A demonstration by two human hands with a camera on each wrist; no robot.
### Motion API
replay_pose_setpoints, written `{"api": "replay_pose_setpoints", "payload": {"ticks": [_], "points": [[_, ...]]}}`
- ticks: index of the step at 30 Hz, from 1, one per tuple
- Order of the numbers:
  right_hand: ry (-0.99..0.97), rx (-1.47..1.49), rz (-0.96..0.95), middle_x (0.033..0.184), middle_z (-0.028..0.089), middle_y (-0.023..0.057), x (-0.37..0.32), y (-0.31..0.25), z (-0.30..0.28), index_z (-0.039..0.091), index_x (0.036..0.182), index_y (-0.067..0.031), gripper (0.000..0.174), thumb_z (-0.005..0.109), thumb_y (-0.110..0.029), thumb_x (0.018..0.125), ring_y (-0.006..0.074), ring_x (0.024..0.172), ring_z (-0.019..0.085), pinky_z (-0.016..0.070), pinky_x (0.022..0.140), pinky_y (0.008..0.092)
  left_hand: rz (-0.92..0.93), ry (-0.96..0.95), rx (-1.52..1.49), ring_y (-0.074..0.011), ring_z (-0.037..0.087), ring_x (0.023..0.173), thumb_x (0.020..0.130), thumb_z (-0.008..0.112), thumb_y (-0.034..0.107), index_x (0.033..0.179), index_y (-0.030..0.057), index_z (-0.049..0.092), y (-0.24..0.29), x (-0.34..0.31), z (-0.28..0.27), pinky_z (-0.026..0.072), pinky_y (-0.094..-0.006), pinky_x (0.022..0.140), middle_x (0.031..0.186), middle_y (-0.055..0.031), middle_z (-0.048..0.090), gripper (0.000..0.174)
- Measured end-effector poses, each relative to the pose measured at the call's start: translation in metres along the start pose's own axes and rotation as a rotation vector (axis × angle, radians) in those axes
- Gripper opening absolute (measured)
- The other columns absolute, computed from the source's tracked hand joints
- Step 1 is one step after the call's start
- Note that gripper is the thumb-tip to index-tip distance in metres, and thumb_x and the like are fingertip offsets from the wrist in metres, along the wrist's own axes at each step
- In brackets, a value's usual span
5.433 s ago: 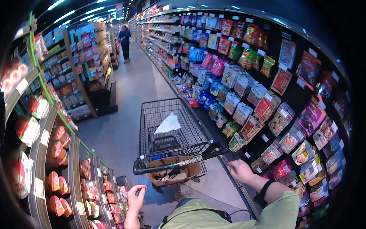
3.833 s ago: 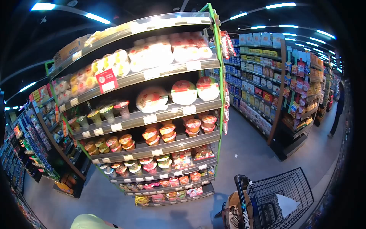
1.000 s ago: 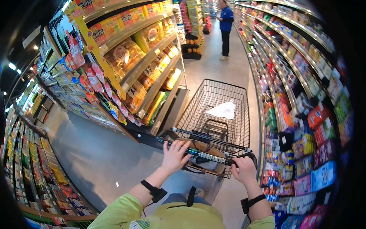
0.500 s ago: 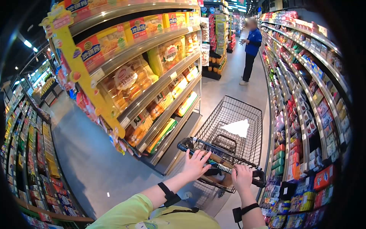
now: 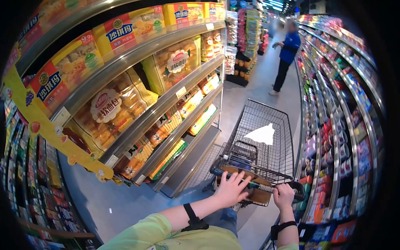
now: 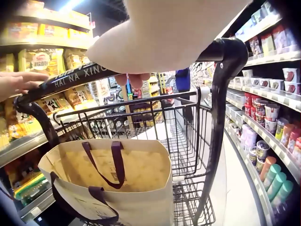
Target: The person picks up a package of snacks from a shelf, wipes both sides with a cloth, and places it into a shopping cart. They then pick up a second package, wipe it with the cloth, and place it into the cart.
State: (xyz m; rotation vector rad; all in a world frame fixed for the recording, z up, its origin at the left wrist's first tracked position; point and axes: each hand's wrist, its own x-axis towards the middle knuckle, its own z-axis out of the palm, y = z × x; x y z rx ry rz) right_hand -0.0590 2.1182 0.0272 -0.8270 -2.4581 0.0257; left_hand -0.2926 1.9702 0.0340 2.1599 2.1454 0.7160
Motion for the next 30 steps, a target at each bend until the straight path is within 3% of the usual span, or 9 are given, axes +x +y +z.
{"api": "replay_pose_setpoints", "payload": {"ticks": [4,6,8,14,18,21,24,28,30], "points": [[-0.105,0.039,-0.051,0.067,0.053,0.0106,0.033,0.075,-0.001,0.055,0.069,-0.0057,0.010,0.056,-0.014,0.074,0.0310,0.066,0.051,0.0398,0.059,0.0404,0.067,-0.043,-0.317,-0.0345,0.040,0.125,0.085,0.056,0.041,0.137,0.0097,0.038,0.002,0.046,0.005,0.0267,-0.0504,0.102,0.139,-0.0189,0.037,0.063],[-0.118,0.122,-0.071,0.067,0.052,0.0116,0.055,0.107,-0.001,0.056,0.070,-0.0037,0.010,0.055,-0.013,0.074,0.0309,0.067,0.050,0.0392,0.059,0.0399,0.062,0.147,-0.597,-0.0335,0.047,0.118,0.085,0.061,0.025,0.127,0.0041,0.048,-0.009,0.069,-0.001,0.0406,-0.0399,0.095,0.133,-0.0190,0.044,0.049],[-0.103,0.169,-0.098,0.076,0.056,0.0130,0.074,0.137,0.005,0.059,0.077,-0.0018,0.010,0.054,-0.010,0.074,0.0312,0.077,0.052,0.0405,0.070,0.0401,-0.034,0.275,-0.609,-0.0328,0.053,0.110,0.084,0.062,0.019,0.116,0.0026,0.056,-0.032,0.081,0.004,0.0441,-0.0370,0.091,0.122,-0.0172,0.053,0.036],[-0.297,0.333,-0.172,0.099,0.055,0.0145,0.154,0.121,0.018,0.055,0.105,-0.0027,0.039,0.064,-0.019,0.070,0.0340,0.098,0.049,0.0368,0.088,0.0420,-0.905,0.439,-0.702,-0.0114,0.062,0.085,0.090,0.059,0.018,0.110,0.0037,0.061,-0.108,0.034,0.043,0.0505,-0.0273,0.076,0.091,-0.0055,0.067,0.025],[-0.372,0.256,-0.128,0.091,0.053,0.0136,0.182,0.150,0.035,0.056,0.099,-0.0036,0.036,0.065,-0.024,0.071,0.0325,0.091,0.048,0.0353,0.087,0.0409,-1.175,0.568,-0.844,-0.0129,0.061,0.085,0.088,0.059,0.014,0.113,0.0047,0.059,-0.154,-0.030,0.054,0.0492,-0.0261,0.077,0.097,-0.0072,0.066,0.027],[-0.327,0.264,-0.089,0.087,0.053,0.0131,0.203,0.188,0.056,0.056,0.094,-0.0035,0.030,0.063,-0.025,0.074,0.0319,0.090,0.048,0.0349,0.086,0.0409,-1.262,0.724,-0.756,-0.0078,0.058,0.077,0.087,0.062,0.023,0.114,0.0083,0.059,-0.188,-0.050,0.030,0.0441,-0.0215,0.062,0.093,-0.0009,0.065,0.031],[-0.311,0.260,-0.001,0.083,0.053,0.0134,0.221,0.214,0.068,0.056,0.087,-0.0021,0.016,0.054,-0.018,0.083,0.0311,0.089,0.048,0.0339,0.089,0.0413,-1.411,0.817,-0.690,-0.0088,0.056,0.081,0.086,0.061,0.024,0.119,0.0091,0.055,-0.237,-0.049,-0.006,0.0443,-0.0229,0.062,0.095,-0.0006,0.063,0.036],[-0.247,0.194,0.079,0.083,0.053,0.0131,0.234,0.242,0.079,0.053,0.083,-0.0006,0.020,0.046,-0.017,0.091,0.0306,0.088,0.049,0.0269,0.103,0.0448,-1.285,1.160,-0.454,-0.0173,0.057,0.098,0.082,0.068,0.023,0.119,0.0019,0.052,-0.340,-0.046,-0.012,0.0428,-0.0294,0.087,0.110,-0.0096,0.061,0.046],[-0.292,0.159,0.172,0.082,0.052,0.0125,0.241,0.257,0.080,0.052,0.081,-0.0006,0.021,0.047,-0.017,0.092,0.0302,0.087,0.050,0.0218,0.108,0.0459,-1.341,1.114,-0.533,-0.0194,0.058,0.100,0.081,0.069,0.024,0.118,0.0008,0.053,-0.342,-0.017,-0.050,0.0429,-0.0308,0.088,0.113,-0.0104,0.061,0.047]]}}
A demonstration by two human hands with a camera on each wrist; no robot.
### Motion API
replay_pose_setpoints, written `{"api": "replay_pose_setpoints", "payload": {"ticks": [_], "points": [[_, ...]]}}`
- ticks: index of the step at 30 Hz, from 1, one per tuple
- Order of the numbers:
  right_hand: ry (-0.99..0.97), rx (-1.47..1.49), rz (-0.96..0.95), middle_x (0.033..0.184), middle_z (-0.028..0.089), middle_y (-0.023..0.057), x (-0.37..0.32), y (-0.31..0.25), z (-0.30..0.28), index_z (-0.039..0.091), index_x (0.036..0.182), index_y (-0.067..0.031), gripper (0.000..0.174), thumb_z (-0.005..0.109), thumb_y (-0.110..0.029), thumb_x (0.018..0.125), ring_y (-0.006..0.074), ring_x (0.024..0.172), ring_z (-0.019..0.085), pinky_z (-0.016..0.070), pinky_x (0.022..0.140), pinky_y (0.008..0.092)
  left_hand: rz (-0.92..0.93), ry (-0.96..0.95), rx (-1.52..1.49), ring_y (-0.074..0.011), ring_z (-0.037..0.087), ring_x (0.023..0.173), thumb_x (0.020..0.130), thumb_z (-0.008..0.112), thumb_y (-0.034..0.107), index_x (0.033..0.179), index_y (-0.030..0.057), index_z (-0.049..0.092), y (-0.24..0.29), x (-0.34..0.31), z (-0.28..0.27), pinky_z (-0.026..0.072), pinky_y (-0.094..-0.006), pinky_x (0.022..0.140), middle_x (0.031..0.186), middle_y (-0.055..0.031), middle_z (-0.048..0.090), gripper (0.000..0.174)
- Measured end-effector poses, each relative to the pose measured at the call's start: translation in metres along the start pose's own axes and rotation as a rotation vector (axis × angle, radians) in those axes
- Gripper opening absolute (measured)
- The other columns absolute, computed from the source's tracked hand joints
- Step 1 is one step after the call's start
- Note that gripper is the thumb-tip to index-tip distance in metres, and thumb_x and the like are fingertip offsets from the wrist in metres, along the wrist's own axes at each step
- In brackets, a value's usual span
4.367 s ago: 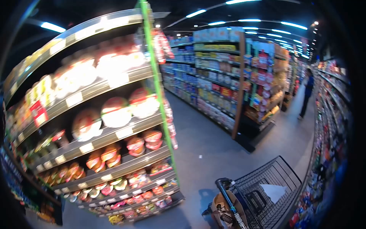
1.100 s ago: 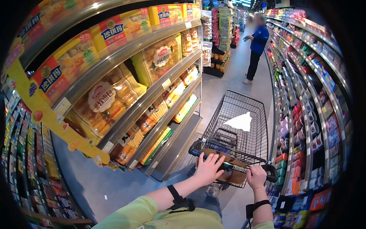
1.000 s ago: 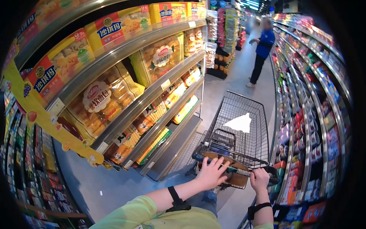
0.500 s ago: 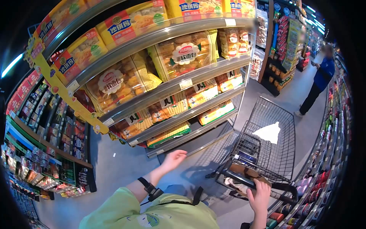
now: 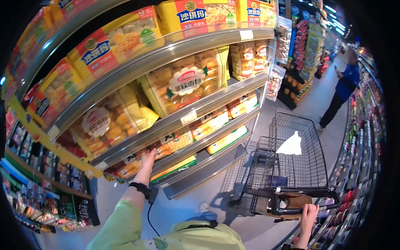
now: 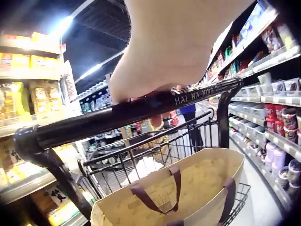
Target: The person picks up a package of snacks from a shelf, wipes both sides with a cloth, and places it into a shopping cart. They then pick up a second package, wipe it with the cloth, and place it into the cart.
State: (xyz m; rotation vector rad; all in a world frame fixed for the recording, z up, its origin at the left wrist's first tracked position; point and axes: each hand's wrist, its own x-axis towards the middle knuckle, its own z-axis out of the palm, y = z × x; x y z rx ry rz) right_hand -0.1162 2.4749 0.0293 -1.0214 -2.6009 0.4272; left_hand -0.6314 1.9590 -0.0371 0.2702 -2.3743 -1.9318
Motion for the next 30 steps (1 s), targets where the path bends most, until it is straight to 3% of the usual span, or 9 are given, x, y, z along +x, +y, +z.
{"api": "replay_pose_setpoints", "payload": {"ticks": [2,6,10,12,14,16,17,19,30], "points": [[0.022,-0.031,0.061,0.082,0.052,0.0120,0.010,0.022,0.003,0.051,0.079,-0.0004,0.020,0.049,-0.016,0.091,0.0298,0.086,0.051,0.0199,0.109,0.0466,0.295,0.239,0.051,-0.0253,0.060,0.099,0.082,0.067,0.027,0.113,0.0030,0.057,-0.049,0.050,0.015,0.0431,-0.0341,0.088,0.112,-0.0114,0.062,0.041],[0.107,-0.072,0.094,0.079,0.047,0.0125,0.016,0.060,0.005,0.047,0.076,-0.0006,0.016,0.049,-0.013,0.086,0.0313,0.084,0.049,0.0253,0.103,0.0460,0.499,0.414,0.620,-0.0331,0.060,0.096,0.084,0.061,0.037,0.103,0.0071,0.066,-0.065,0.065,0.020,0.0454,-0.0398,0.085,0.106,-0.0135,0.065,0.036],[0.145,-0.125,0.126,0.082,0.049,0.0144,0.025,0.089,0.006,0.047,0.074,0.0001,0.016,0.053,-0.013,0.082,0.0321,0.086,0.049,0.0329,0.092,0.0431,0.450,0.334,0.625,-0.0307,0.060,0.100,0.083,0.062,0.037,0.106,0.0077,0.065,-0.063,0.074,0.023,0.0451,-0.0411,0.088,0.109,-0.0139,0.064,0.037],[0.137,-0.204,0.052,0.080,0.053,0.0159,0.038,0.086,-0.001,0.052,0.075,0.0021,0.017,0.056,-0.013,0.080,0.0332,0.082,0.052,0.0393,0.085,0.0409,0.163,0.157,-0.523,-0.0279,0.056,0.109,0.083,0.064,0.040,0.111,0.0069,0.062,-0.079,0.075,0.023,0.0410,-0.0404,0.095,0.118,-0.0127,0.061,0.043],[-0.050,-0.147,0.289,0.082,0.060,0.0196,0.056,0.068,-0.010,0.058,0.081,0.0033,0.015,0.058,-0.012,0.081,0.0355,0.079,0.058,0.0446,0.080,0.0422,0.183,0.168,-0.428,-0.0310,0.049,0.115,0.086,0.058,0.040,0.118,0.0074,0.056,-0.100,0.080,0.016,0.0378,-0.0471,0.096,0.125,-0.0137,0.054,0.046],[-0.031,-0.083,0.092,0.078,0.060,0.0194,0.082,0.067,-0.014,0.058,0.083,0.0045,0.013,0.059,-0.008,0.080,0.0311,0.071,0.060,0.0464,0.067,0.0381,0.247,0.137,-0.273,-0.0372,0.033,0.128,0.092,0.045,0.042,0.131,0.0083,0.044,-0.107,0.091,0.008,0.0313,-0.0604,0.098,0.140,-0.0157,0.040,0.051],[-0.063,-0.061,0.058,0.076,0.059,0.0183,0.103,0.037,-0.024,0.058,0.083,0.0045,0.012,0.058,-0.008,0.080,0.0310,0.070,0.058,0.0457,0.067,0.0375,0.246,0.162,-0.261,-0.0372,0.033,0.128,0.092,0.045,0.042,0.131,0.0083,0.044,-0.083,0.091,0.007,0.0313,-0.0604,0.098,0.140,-0.0157,0.040,0.051],[-0.104,-0.053,-0.067,0.079,0.059,0.0180,0.146,-0.017,-0.030,0.057,0.086,0.0041,0.013,0.058,-0.008,0.082,0.0322,0.075,0.058,0.0459,0.070,0.0373,-0.055,0.042,1.036,-0.0379,0.033,0.128,0.091,0.046,0.045,0.132,0.0085,0.043,-0.017,0.075,0.008,0.0310,-0.0622,0.097,0.140,-0.0184,0.038,0.055],[-0.577,0.224,-0.797,0.093,0.063,0.0195,0.216,-0.265,0.054,0.061,0.095,0.0025,0.022,0.058,-0.016,0.083,0.0338,0.091,0.061,0.0484,0.083,0.0394,-0.033,0.092,0.466,-0.0281,0.044,0.115,0.089,0.053,0.028,0.123,0.0047,0.050,-0.027,0.101,-0.021,0.0376,-0.0474,0.092,0.126,-0.0134,0.048,0.041]]}}
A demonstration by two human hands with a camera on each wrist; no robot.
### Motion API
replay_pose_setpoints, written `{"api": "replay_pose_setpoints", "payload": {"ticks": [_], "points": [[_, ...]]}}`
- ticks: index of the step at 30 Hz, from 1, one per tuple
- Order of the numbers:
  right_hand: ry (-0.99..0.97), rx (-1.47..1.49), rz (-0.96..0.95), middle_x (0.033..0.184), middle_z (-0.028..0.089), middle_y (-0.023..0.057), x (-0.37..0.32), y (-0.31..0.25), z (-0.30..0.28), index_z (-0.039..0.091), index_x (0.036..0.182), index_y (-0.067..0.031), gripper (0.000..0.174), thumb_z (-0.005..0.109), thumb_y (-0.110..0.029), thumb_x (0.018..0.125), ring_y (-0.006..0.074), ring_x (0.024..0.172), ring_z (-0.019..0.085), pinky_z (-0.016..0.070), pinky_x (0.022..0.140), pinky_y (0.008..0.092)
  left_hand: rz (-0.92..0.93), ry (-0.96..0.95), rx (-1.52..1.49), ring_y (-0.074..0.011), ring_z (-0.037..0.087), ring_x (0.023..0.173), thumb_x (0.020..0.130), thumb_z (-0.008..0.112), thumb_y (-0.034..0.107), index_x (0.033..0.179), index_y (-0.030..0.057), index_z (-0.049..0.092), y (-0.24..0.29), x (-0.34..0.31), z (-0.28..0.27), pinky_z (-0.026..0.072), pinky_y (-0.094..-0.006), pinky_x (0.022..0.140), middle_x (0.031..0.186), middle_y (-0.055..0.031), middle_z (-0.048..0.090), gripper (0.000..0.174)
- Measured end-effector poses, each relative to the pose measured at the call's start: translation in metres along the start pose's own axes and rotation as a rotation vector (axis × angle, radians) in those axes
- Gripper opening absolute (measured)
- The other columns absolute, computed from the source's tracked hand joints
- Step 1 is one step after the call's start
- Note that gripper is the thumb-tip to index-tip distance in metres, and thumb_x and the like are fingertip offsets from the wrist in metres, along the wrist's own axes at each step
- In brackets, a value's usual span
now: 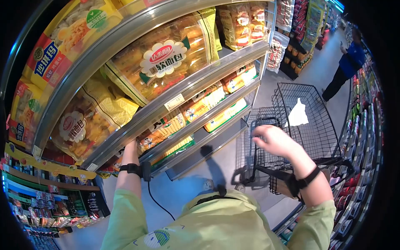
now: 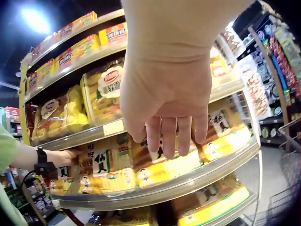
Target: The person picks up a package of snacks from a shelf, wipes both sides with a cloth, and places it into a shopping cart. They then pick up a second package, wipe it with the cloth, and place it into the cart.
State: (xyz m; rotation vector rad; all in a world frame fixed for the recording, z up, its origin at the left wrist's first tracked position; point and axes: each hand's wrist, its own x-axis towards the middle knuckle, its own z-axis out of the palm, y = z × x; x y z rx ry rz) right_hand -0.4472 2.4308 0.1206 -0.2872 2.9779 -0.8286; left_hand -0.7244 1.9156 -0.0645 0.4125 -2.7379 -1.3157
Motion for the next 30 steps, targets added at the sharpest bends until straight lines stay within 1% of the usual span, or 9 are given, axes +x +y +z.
{"api": "replay_pose_setpoints", "payload": {"ticks": [7,10,14,17,19,20,23,28,30], "points": [[-0.178,0.288,-0.098,0.092,0.065,0.0195,0.092,-0.021,0.091,0.059,0.100,0.0000,0.024,0.057,-0.019,0.085,0.0328,0.090,0.063,0.0499,0.082,0.0395,-0.011,0.045,-0.452,-0.0212,0.051,0.105,0.087,0.058,0.015,0.116,0.0020,0.054,-0.022,-0.014,0.003,0.0422,-0.0371,0.089,0.116,-0.0100,0.055,0.032],[-0.106,0.417,-0.065,0.102,0.064,0.0183,0.129,-0.018,0.136,0.054,0.113,-0.0005,0.034,0.057,-0.020,0.085,0.0311,0.098,0.062,0.0485,0.087,0.0377,-0.009,0.010,-0.661,-0.0183,0.054,0.101,0.086,0.060,0.010,0.113,0.0008,0.056,-0.031,0.000,0.009,0.0442,-0.0327,0.088,0.112,-0.0085,0.058,0.029],[-0.090,0.511,0.052,0.119,0.055,0.0202,0.170,-0.033,0.159,0.041,0.129,-0.0023,0.051,0.061,-0.018,0.085,0.0276,0.102,0.060,0.0479,0.087,0.0350,0.110,0.103,-0.729,-0.0181,0.054,0.103,0.086,0.061,0.008,0.115,0.0013,0.055,0.034,-0.074,-0.007,0.0434,-0.0323,0.090,0.113,-0.0085,0.058,0.031],[0.179,0.569,-0.046,0.134,0.042,0.0179,0.215,-0.027,0.195,0.028,0.136,-0.0026,0.068,0.067,-0.013,0.080,0.0260,0.118,0.045,0.0383,0.099,0.0346,0.134,0.070,-0.720,-0.0189,0.053,0.106,0.085,0.060,0.004,0.118,0.0024,0.053,0.049,-0.097,-0.013,0.0397,-0.0311,0.096,0.117,-0.0076,0.057,0.034],[0.213,0.706,-0.111,0.129,0.045,0.0145,0.234,-0.035,0.194,0.031,0.132,-0.0007,0.067,0.069,-0.013,0.079,0.0221,0.118,0.044,0.0371,0.100,0.0331,0.002,0.025,-0.763,-0.0172,0.054,0.106,0.083,0.063,0.004,0.117,0.0056,0.054,0.050,-0.106,-0.015,0.0409,-0.0309,0.095,0.116,-0.0066,0.058,0.036],[0.259,0.679,-0.130,0.127,0.047,0.0131,0.244,-0.036,0.199,0.033,0.131,0.0000,0.066,0.071,-0.013,0.079,0.0207,0.117,0.044,0.0372,0.100,0.0330,0.138,-0.016,-0.758,-0.0153,0.057,0.100,0.082,0.066,0.007,0.116,0.0052,0.054,0.040,-0.111,-0.013,0.0448,-0.0297,0.088,0.112,-0.0062,0.060,0.036],[0.084,0.934,-0.076,0.124,0.050,0.0141,0.249,-0.052,0.180,0.036,0.128,0.0017,0.068,0.075,-0.017,0.076,0.0221,0.116,0.046,0.0358,0.101,0.0344,0.093,-0.090,-0.747,-0.0124,0.056,0.096,0.084,0.066,0.009,0.113,0.0058,0.053,0.046,-0.130,-0.016,0.0443,-0.0284,0.086,0.106,-0.0044,0.061,0.032],[0.172,0.949,-0.073,0.110,0.060,0.0098,0.253,-0.028,0.178,0.046,0.120,0.0023,0.047,0.070,-0.014,0.082,0.0170,0.105,0.054,0.0414,0.093,0.0297,0.237,-0.140,-0.825,-0.0149,0.052,0.106,0.085,0.064,0.008,0.122,0.0035,0.046,0.048,-0.128,-0.015,0.0397,-0.0299,0.093,0.116,-0.0066,0.057,0.041],[0.032,0.893,0.101,0.109,0.060,0.0102,0.249,-0.029,0.166,0.048,0.118,0.0024,0.045,0.069,-0.016,0.083,0.0173,0.103,0.054,0.0417,0.092,0.0299,0.270,-0.116,-0.775,-0.0168,0.048,0.113,0.085,0.064,0.009,0.126,0.0024,0.042,0.046,-0.123,-0.016,0.0366,-0.0314,0.098,0.122,-0.0085,0.053,0.047]]}}
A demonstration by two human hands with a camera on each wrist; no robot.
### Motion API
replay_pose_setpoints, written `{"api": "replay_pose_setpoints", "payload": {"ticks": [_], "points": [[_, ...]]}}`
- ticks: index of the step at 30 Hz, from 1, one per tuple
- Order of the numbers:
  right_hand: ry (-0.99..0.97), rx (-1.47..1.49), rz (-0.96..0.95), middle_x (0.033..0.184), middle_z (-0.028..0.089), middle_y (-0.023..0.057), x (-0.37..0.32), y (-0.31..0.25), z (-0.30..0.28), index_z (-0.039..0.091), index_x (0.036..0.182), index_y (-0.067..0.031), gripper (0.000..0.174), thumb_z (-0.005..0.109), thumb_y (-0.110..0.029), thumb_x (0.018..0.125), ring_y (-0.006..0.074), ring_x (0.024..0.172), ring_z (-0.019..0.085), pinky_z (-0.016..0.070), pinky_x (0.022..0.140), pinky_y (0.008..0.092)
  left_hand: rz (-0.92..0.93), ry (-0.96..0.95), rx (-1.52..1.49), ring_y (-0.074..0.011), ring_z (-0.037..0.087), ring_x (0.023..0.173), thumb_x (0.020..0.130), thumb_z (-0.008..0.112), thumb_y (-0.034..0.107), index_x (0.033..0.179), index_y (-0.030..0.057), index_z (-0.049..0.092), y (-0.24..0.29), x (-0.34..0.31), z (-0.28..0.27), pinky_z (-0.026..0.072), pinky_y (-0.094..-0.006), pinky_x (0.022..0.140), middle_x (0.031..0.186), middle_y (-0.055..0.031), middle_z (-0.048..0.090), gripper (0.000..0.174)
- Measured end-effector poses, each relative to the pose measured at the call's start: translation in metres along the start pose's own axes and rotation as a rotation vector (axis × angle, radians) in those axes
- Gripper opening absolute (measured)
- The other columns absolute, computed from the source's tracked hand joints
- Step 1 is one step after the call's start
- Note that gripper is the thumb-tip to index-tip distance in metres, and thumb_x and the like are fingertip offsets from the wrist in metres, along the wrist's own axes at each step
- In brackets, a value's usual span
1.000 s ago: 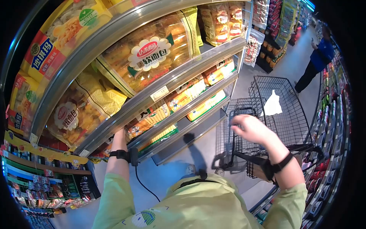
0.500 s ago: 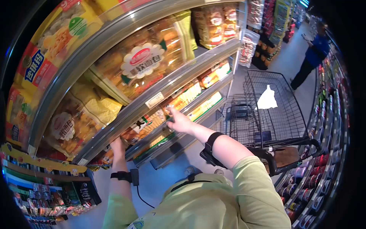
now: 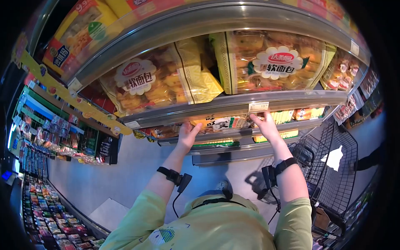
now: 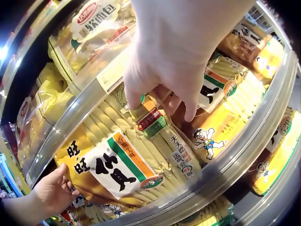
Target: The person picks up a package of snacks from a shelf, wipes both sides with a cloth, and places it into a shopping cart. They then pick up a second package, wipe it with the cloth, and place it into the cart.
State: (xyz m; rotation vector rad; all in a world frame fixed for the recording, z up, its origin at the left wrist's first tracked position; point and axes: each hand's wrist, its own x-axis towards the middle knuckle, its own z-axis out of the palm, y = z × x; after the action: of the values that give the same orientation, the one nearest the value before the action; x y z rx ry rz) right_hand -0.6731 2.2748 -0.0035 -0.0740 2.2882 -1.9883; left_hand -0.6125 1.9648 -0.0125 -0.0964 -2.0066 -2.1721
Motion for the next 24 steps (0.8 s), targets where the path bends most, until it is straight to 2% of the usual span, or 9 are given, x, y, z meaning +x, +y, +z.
{"api": "replay_pose_setpoints", "payload": {"ticks": [4,7,8,10,12,16,17,20,24], "points": [[0.025,0.014,-0.044,0.113,0.058,0.0117,-0.003,0.006,0.003,0.047,0.119,0.0031,0.046,0.068,-0.017,0.084,0.0187,0.106,0.053,0.0406,0.093,0.0302,-0.047,0.040,0.179,-0.0200,0.043,0.121,0.079,0.073,0.023,0.135,0.0008,0.034,-0.017,-0.008,-0.003,0.0340,-0.0315,0.101,0.129,-0.0160,0.047,0.071],[0.018,0.000,-0.087,0.116,0.057,0.0127,0.005,0.030,0.002,0.045,0.122,0.0016,0.051,0.070,-0.018,0.082,0.0214,0.108,0.052,0.0396,0.095,0.0323,-0.072,0.115,0.483,-0.0231,0.041,0.125,0.077,0.075,0.029,0.138,-0.0022,0.028,-0.093,-0.008,-0.025,0.0329,-0.0311,0.102,0.133,-0.0196,0.044,0.083],[0.025,0.010,-0.084,0.117,0.056,0.0129,0.007,0.037,0.003,0.045,0.122,0.0010,0.053,0.071,-0.019,0.081,0.0217,0.109,0.052,0.0395,0.095,0.0325,-0.098,0.098,0.433,-0.0248,0.043,0.124,0.078,0.074,0.032,0.137,-0.0049,0.029,-0.085,-0.006,-0.023,0.0341,-0.0314,0.101,0.134,-0.0216,0.044,0.082],[-0.052,0.107,0.025,0.113,0.057,0.0098,0.009,0.057,0.003,0.044,0.124,-0.0014,0.058,0.073,-0.024,0.079,0.0203,0.101,0.054,0.0430,0.090,0.0327,-0.296,0.125,0.566,-0.0265,0.049,0.120,0.077,0.073,0.033,0.134,-0.0036,0.036,-0.060,-0.002,-0.018,0.0367,-0.0320,0.098,0.128,-0.0213,0.050,0.077],[-0.031,-0.085,0.096,0.104,0.056,0.0060,0.014,0.080,0.012,0.046,0.122,-0.0032,0.049,0.070,-0.020,0.083,0.0155,0.095,0.055,0.0449,0.082,0.0281,-0.254,0.115,0.481,-0.0274,0.051,0.116,0.077,0.073,0.032,0.131,-0.0027,0.040,-0.079,0.005,-0.025,0.0383,-0.0323,0.096,0.124,-0.0205,0.054,0.072],[0.060,-0.001,0.156,0.103,0.061,0.0109,0.021,0.069,0.024,0.048,0.117,0.0000,0.041,0.066,-0.020,0.086,0.0194,0.095,0.056,0.0447,0.085,0.0309,-0.157,0.119,0.332,-0.0293,0.056,0.107,0.078,0.072,0.029,0.122,-0.0008,0.049,-0.082,0.015,-0.029,0.0413,-0.0339,0.091,0.114,-0.0179,0.060,0.058],[0.064,-0.066,0.102,0.103,0.061,0.0112,0.022,0.066,0.024,0.047,0.117,0.0003,0.040,0.065,-0.018,0.086,0.0190,0.096,0.056,0.0447,0.086,0.0311,-0.082,0.086,0.460,-0.0194,0.057,0.100,0.085,0.066,0.020,0.118,0.0002,0.049,-0.064,0.014,-0.024,0.0414,-0.0294,0.087,0.112,-0.0119,0.060,0.043],[0.069,-0.008,0.039,0.104,0.061,0.0115,0.022,0.072,0.026,0.046,0.116,0.0006,0.037,0.063,-0.015,0.088,0.0177,0.097,0.056,0.0444,0.087,0.0313,0.038,0.069,0.306,-0.0238,0.060,0.096,0.081,0.070,0.021,0.108,-0.0013,0.056,-0.075,0.018,-0.026,0.0433,-0.0321,0.084,0.103,-0.0141,0.065,0.037],[0.105,0.176,-0.080,0.102,0.059,0.0092,0.011,0.073,0.022,0.047,0.110,-0.0017,0.031,0.063,-0.016,0.088,0.0162,0.095,0.056,0.0445,0.085,0.0292,-0.010,0.050,0.188,-0.0210,0.060,0.092,0.082,0.069,0.016,0.104,-0.0013,0.058,-0.057,0.011,-0.018,0.0436,-0.0305,0.083,0.100,-0.0128,0.065,0.030]]}}
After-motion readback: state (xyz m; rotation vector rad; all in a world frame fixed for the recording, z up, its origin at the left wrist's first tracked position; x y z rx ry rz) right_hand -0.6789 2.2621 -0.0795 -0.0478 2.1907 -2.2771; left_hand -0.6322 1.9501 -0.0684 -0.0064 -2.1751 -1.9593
